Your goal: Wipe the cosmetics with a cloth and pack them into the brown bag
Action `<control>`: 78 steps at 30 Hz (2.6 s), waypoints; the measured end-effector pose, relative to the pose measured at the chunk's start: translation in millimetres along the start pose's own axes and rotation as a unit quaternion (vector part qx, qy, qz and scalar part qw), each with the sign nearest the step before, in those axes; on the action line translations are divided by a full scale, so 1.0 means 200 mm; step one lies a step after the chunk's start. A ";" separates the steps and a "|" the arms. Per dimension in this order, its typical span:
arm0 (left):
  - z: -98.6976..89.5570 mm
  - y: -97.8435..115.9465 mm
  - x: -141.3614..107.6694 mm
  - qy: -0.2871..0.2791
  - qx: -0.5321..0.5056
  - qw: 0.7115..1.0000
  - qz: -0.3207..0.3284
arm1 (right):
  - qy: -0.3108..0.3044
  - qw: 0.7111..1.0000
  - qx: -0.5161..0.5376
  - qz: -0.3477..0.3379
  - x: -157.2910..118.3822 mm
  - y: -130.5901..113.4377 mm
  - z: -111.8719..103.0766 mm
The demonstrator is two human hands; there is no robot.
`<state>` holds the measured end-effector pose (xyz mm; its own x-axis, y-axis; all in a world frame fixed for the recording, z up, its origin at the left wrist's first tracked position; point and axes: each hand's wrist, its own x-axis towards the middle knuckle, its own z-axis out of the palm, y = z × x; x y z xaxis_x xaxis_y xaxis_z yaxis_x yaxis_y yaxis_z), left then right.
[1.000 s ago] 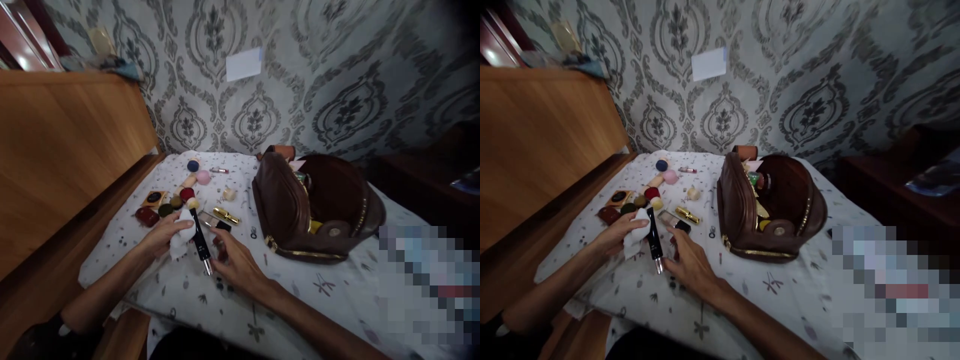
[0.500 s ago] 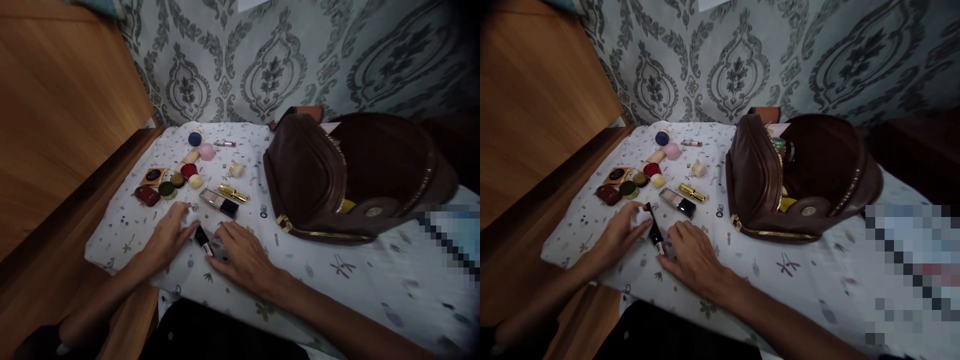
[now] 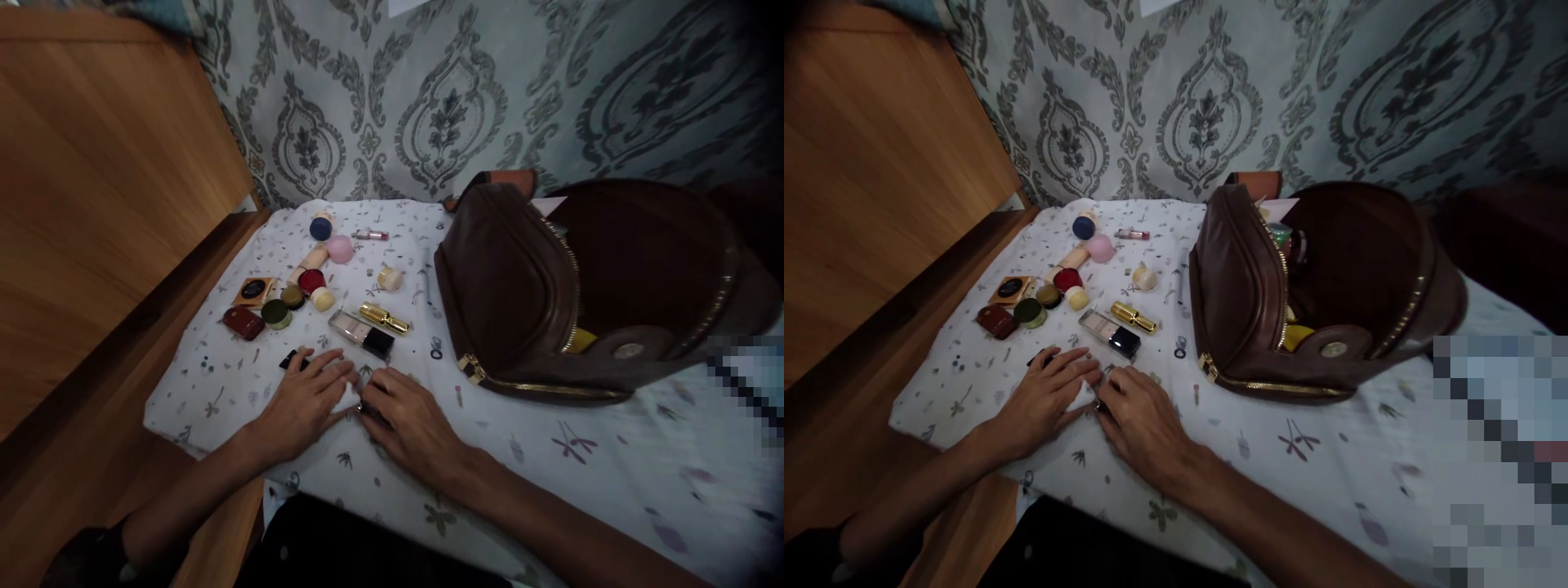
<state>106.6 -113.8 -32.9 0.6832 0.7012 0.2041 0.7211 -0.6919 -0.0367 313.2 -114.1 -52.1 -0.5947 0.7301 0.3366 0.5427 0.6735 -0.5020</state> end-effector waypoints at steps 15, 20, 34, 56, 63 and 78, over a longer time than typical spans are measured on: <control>0.00 -0.30 -0.15 -0.019 0.051 0.966 -0.254 | 0.024 1.000 0.001 -0.008 0.00 0.01 0.01; -0.05 -0.27 -0.18 0.069 -0.065 0.953 -0.287 | 0.020 1.000 -0.006 -0.010 0.01 0.01 0.01; -0.03 0.08 -0.01 0.061 0.009 0.998 0.009 | 0.047 0.998 -0.018 -0.034 0.00 0.02 0.02; -0.07 -0.25 -0.27 0.103 -0.105 0.984 -0.102 | 0.010 1.000 -0.003 0.014 0.01 0.00 0.01; -0.10 -0.05 -0.15 0.087 -0.015 0.965 -0.248 | 0.034 0.999 0.030 -0.011 0.00 0.01 0.02; -0.02 -0.11 -0.18 0.009 0.028 0.991 -0.127 | 0.017 0.998 0.062 -0.002 0.00 0.02 0.01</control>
<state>66.2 -124.5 -35.8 0.4760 0.8484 0.2315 0.8757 -0.4814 -0.0363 313.7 -111.1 -55.3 -0.5748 0.7328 0.3643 0.4620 0.6580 -0.5946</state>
